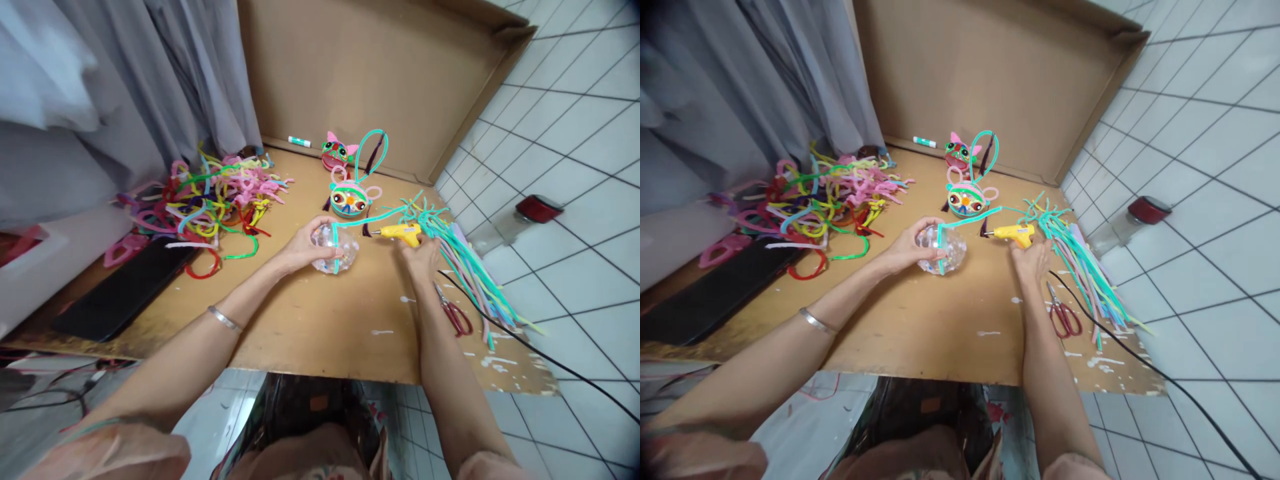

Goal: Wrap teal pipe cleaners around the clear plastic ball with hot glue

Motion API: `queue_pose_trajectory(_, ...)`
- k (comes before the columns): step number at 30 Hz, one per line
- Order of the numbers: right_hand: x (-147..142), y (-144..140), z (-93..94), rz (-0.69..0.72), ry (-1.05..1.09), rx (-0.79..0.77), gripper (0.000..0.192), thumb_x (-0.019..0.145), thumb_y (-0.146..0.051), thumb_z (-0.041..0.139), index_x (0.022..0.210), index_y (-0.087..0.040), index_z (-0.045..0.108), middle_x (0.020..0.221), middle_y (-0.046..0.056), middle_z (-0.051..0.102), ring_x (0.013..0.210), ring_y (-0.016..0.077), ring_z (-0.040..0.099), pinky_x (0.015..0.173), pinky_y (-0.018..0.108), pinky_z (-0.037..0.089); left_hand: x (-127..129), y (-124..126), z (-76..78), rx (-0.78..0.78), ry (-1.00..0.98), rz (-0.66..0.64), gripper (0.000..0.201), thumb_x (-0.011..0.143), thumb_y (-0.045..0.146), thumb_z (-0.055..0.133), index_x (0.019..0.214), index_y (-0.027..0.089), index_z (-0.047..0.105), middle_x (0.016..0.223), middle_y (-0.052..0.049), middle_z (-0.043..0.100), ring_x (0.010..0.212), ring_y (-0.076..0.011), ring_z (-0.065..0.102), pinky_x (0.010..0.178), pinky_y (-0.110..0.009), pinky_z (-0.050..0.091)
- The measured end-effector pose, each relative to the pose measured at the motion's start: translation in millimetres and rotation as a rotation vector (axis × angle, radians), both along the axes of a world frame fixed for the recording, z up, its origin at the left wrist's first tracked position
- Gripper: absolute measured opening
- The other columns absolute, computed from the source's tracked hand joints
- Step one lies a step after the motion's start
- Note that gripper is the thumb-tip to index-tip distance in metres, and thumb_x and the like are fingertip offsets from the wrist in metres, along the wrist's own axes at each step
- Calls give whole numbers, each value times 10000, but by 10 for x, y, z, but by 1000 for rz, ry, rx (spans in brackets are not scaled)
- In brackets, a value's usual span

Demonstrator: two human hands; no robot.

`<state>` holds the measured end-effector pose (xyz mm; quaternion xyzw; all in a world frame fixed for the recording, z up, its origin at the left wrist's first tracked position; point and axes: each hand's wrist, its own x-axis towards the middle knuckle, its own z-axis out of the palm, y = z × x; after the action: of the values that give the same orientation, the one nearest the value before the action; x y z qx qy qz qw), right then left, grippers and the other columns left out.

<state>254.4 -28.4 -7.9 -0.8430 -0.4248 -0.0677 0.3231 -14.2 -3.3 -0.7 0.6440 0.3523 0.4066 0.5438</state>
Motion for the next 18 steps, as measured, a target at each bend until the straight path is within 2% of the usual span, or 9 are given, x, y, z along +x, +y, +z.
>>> queue_pose_trajectory(3, 78, -4, -91, -70, -60, -133, 517, 751, -496, 609, 1129, -155, 699, 1154, 175, 642, 1020, 320, 629, 877, 431, 486, 14, -10, -19, -24, 15, -10, 713, 548, 379, 802, 1183, 191, 537, 886, 10, 592, 771, -136, 554, 706, -252, 482)
queue_pose_trajectory(7, 97, 6, -152, -104, -144, -280, 451, 787, -471, 587, 1078, -150, 713, 1172, 184, 654, 1084, 324, 619, 912, 431, 462, 33, 0, -43, -15, 26, -15, 728, 542, 382, 806, 1192, 187, 543, 896, 9, 599, 785, -142, 557, 747, -268, 484)
queue_pose_trajectory(12, 41, -21, -158, -94, -234, -336, 456, 813, -440, 572, 1049, -72, 703, 1205, 256, 619, 1145, 385, 566, 956, 516, 399, 36, 5, -37, 23, 37, 4, 700, 544, 357, 813, 1175, 186, 564, 914, 10, 599, 816, -148, 560, 791, -287, 490)
queue_pose_trajectory(15, -3, -50, -110, -15, -338, -252, 523, 827, -438, 559, 1131, -22, 648, 1188, 296, 605, 1160, 419, 528, 942, 553, 380, 41, -7, -21, 14, 27, 0, 696, 538, 355, 813, 1164, 186, 560, 896, 15, 585, 809, -145, 546, 772, -280, 488)
queue_pose_trajectory(16, -29, -57, -86, 59, -343, -181, 522, 836, -440, 548, 1160, -39, 633, 1182, 280, 612, 1152, 403, 531, 941, 546, 386, 44, -11, -18, 7, 25, -4, 701, 536, 359, 814, 1165, 185, 556, 883, 18, 578, 798, -141, 538, 757, -273, 483)
queue_pose_trajectory(18, -119, -68, -35, 294, -265, 9, 478, 852, -442, 528, 1183, -112, 627, 1153, 209, 643, 1099, 335, 569, 931, 496, 428, 49, -15, -19, -5, 31, -15, 715, 536, 371, 815, 1172, 185, 548, 859, 26, 562, 775, -132, 522, 731, -258, 468)
